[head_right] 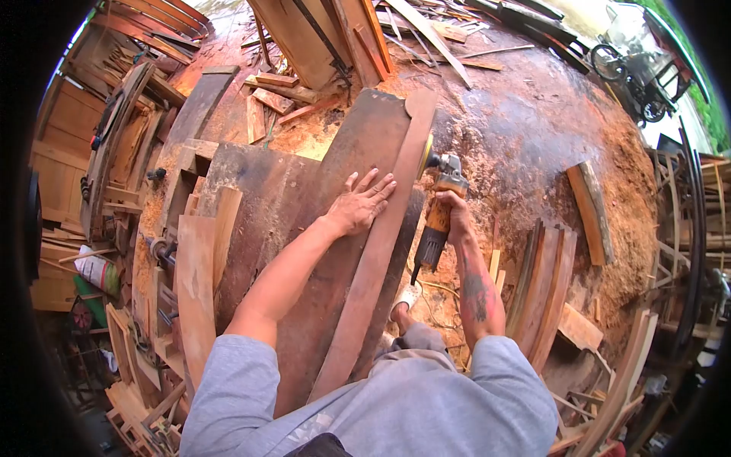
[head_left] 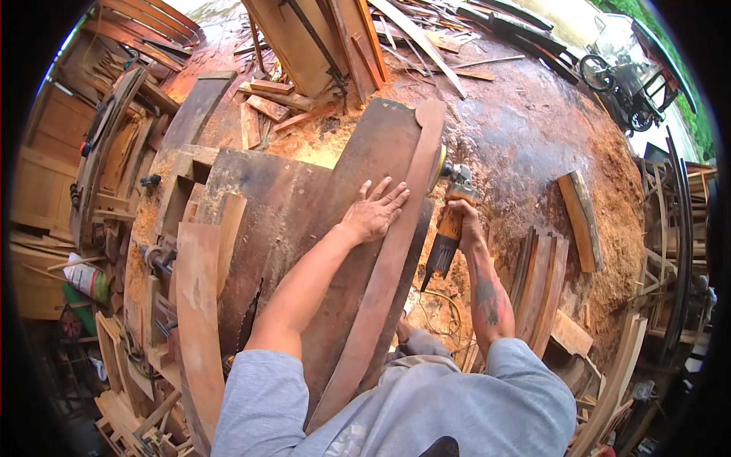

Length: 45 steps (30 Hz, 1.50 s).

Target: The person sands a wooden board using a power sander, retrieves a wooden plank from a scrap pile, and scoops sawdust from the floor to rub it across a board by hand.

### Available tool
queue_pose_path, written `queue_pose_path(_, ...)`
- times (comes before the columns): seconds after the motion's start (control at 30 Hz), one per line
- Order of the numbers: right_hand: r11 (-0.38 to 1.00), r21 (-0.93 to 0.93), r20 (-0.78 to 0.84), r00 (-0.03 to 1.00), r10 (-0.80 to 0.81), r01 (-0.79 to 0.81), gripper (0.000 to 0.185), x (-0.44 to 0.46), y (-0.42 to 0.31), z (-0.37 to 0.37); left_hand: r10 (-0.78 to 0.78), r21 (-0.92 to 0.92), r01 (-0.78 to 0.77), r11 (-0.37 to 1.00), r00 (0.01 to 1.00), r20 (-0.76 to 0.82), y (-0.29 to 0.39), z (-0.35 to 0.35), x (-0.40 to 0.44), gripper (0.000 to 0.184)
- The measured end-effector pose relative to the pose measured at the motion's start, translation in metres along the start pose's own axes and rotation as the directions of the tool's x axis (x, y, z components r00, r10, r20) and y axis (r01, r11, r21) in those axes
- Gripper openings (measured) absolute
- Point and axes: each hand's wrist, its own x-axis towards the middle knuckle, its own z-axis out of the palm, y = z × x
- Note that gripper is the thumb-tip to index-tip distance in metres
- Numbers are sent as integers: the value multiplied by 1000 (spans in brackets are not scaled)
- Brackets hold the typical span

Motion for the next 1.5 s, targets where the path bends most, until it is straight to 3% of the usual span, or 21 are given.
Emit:
queue_pose_path(0.43,999,39,-48,998,40,-39,27,-66,61,-6,-12,18,12,1000,999,42,1,-8,2,53)
queue_pose_path(0.57,992,45,15,993,115,-115,36,-85,96,-22,-15,20,14,1000,999,46,2,-8,0,53)
queue_pose_path(0.83,997,75,33,999,12,-15,33,-140,135,-15,-24,57,20,998,996,83,3,-8,1,53)
queue_pose_path(1.1,992,125,-11,999,37,-35,25,-190,173,-7,1,44,-3,999,999,47,-4,3,2,54)
queue_pose_path(1.17,986,127,3,994,111,-111,25,-204,179,-5,8,19,-8,1000,1000,9,-5,5,3,53)
queue_pose_path(1.3,981,156,41,993,113,-118,24,-224,202,-11,-24,3,24,1000,999,39,-3,4,4,55)
queue_pose_path(1.43,975,199,78,994,81,-95,25,-233,206,-34,-53,-39,52,998,998,-32,6,11,0,52)
queue_pose_path(1.5,990,136,14,999,37,-38,27,-240,184,-35,-175,-42,170,985,965,-195,21,19,-7,51)
